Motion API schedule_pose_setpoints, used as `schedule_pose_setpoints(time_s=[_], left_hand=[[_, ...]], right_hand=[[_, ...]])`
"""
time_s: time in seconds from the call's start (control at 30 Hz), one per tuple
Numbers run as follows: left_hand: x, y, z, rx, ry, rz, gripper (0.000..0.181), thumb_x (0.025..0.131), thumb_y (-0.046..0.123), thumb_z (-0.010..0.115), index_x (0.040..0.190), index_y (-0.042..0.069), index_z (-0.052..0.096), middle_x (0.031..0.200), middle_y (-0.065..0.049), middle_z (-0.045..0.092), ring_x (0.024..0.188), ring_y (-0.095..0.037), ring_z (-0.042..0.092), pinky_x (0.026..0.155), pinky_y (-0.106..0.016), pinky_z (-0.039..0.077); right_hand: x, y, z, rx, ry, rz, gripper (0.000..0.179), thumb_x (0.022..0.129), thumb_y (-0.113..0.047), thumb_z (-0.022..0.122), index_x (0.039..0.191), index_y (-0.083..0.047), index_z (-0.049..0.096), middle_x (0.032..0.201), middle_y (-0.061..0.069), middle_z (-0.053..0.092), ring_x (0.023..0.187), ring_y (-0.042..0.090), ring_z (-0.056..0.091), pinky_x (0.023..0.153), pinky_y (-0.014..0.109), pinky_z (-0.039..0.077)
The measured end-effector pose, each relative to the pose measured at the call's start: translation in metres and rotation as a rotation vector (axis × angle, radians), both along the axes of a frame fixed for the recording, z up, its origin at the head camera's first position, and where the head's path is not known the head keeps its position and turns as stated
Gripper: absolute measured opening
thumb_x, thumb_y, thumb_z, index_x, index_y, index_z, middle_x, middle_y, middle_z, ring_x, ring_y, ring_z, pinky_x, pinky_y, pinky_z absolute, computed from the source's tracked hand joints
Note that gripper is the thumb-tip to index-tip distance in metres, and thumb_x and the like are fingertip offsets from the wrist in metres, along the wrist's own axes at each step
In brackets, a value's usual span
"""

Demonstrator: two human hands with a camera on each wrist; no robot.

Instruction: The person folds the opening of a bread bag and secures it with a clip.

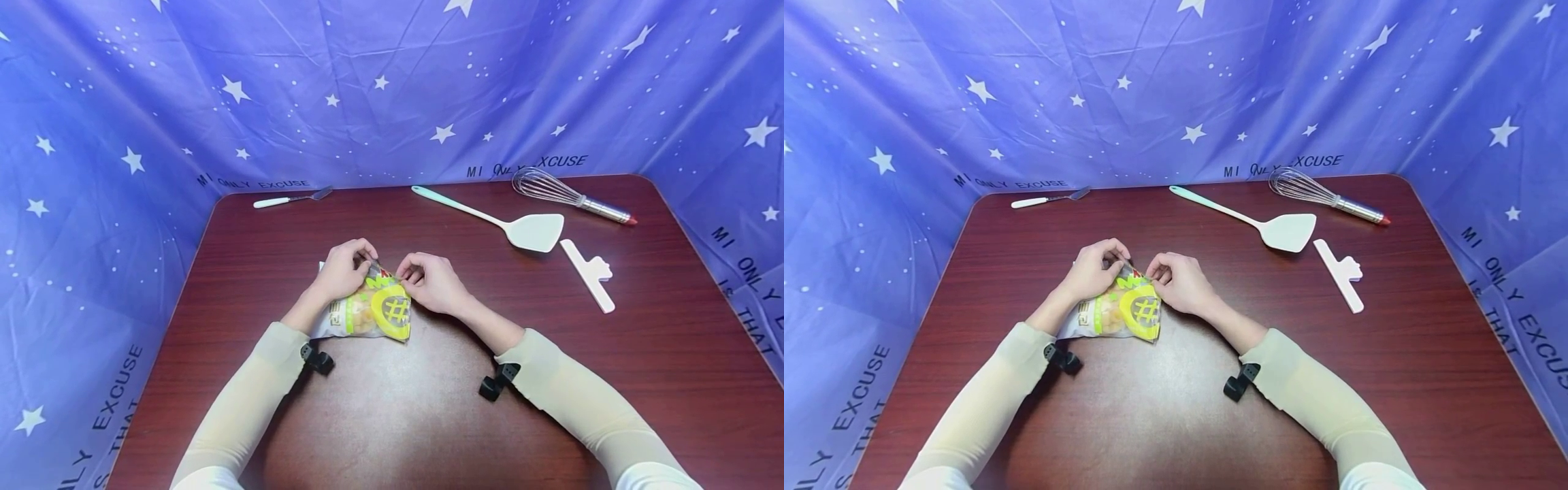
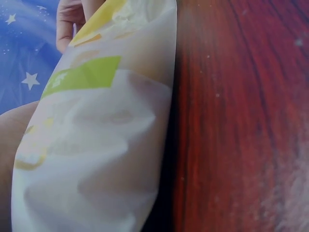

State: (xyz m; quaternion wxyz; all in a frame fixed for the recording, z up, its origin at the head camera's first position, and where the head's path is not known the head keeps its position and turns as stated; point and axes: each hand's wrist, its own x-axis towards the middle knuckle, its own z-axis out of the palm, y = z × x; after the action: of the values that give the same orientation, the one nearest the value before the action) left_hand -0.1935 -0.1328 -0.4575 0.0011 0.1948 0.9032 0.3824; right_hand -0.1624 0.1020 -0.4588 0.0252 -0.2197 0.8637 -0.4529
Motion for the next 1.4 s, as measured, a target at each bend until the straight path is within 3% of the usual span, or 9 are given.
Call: schedule_pose_setpoints(time_s=[0.4, 0.63, 0.8, 0.93, 1.03, 1.23, 1.4], left_hand=[[0.002, -0.002, -0.001, -0.018, 0.023, 0.023, 0.018, 0.093, -0.002, 0.065, 0.093, 0.012, 0.075, 0.096, -0.007, 0.073, 0.085, -0.022, 0.065, 0.08, -0.035, 0.052], [0.002, -0.002, -0.001, -0.021, 0.004, 0.048, 0.026, 0.088, -0.004, 0.058, 0.088, 0.013, 0.078, 0.091, -0.006, 0.072, 0.082, -0.021, 0.062, 0.077, -0.032, 0.048], [0.002, -0.002, -0.001, -0.031, -0.008, 0.053, 0.016, 0.089, 0.007, 0.064, 0.089, 0.014, 0.079, 0.091, -0.004, 0.073, 0.084, -0.021, 0.064, 0.079, -0.033, 0.049], [0.002, -0.003, -0.001, -0.048, 0.006, 0.025, 0.004, 0.085, 0.016, 0.075, 0.088, 0.015, 0.077, 0.091, -0.004, 0.073, 0.084, -0.021, 0.065, 0.078, -0.034, 0.051], [0.002, -0.003, -0.001, -0.056, 0.0, 0.002, 0.009, 0.083, 0.018, 0.08, 0.09, 0.014, 0.077, 0.093, -0.004, 0.074, 0.086, -0.022, 0.066, 0.079, -0.036, 0.053], [0.001, -0.003, 0.0, -0.088, -0.011, -0.054, 0.018, 0.084, 0.014, 0.078, 0.102, 0.016, 0.083, 0.099, -0.004, 0.075, 0.092, -0.022, 0.067, 0.085, -0.037, 0.054], [-0.001, -0.001, 0.001, -0.124, -0.001, -0.136, 0.02, 0.084, 0.011, 0.076, 0.102, 0.015, 0.085, 0.096, -0.004, 0.073, 0.09, -0.022, 0.065, 0.085, -0.038, 0.052]], right_hand=[[0.001, 0.0, 0.0, -0.015, 0.01, 0.042, 0.007, 0.089, -0.003, 0.075, 0.093, -0.009, 0.076, 0.094, 0.005, 0.074, 0.078, 0.012, 0.073, 0.071, 0.022, 0.062], [0.002, 0.001, 0.0, 0.003, 0.015, 0.049, 0.009, 0.089, -0.003, 0.076, 0.091, -0.011, 0.079, 0.094, 0.003, 0.073, 0.079, 0.01, 0.073, 0.072, 0.021, 0.062], [0.002, 0.002, -0.001, 0.015, 0.031, 0.06, 0.009, 0.087, -0.004, 0.075, 0.091, -0.01, 0.08, 0.091, 0.002, 0.072, 0.077, 0.007, 0.072, 0.072, 0.021, 0.062], [0.001, 0.0, 0.0, 0.037, 0.02, 0.046, 0.006, 0.087, -0.009, 0.076, 0.089, -0.012, 0.081, 0.087, -0.001, 0.072, 0.073, 0.006, 0.069, 0.071, 0.022, 0.061], [-0.002, -0.002, -0.001, 0.059, -0.002, 0.026, 0.004, 0.089, -0.016, 0.077, 0.086, -0.014, 0.079, 0.081, -0.002, 0.073, 0.069, 0.005, 0.068, 0.069, 0.023, 0.059], [-0.007, -0.007, 0.001, 0.143, -0.069, 0.002, 0.011, 0.09, -0.025, 0.079, 0.088, -0.014, 0.077, 0.076, -0.003, 0.074, 0.064, 0.004, 0.066, 0.068, 0.024, 0.056], [-0.013, -0.008, -0.001, 0.192, -0.13, -0.027, 0.014, 0.091, -0.029, 0.081, 0.089, -0.016, 0.083, 0.076, -0.006, 0.076, 0.067, 0.004, 0.067, 0.071, 0.026, 0.055]])
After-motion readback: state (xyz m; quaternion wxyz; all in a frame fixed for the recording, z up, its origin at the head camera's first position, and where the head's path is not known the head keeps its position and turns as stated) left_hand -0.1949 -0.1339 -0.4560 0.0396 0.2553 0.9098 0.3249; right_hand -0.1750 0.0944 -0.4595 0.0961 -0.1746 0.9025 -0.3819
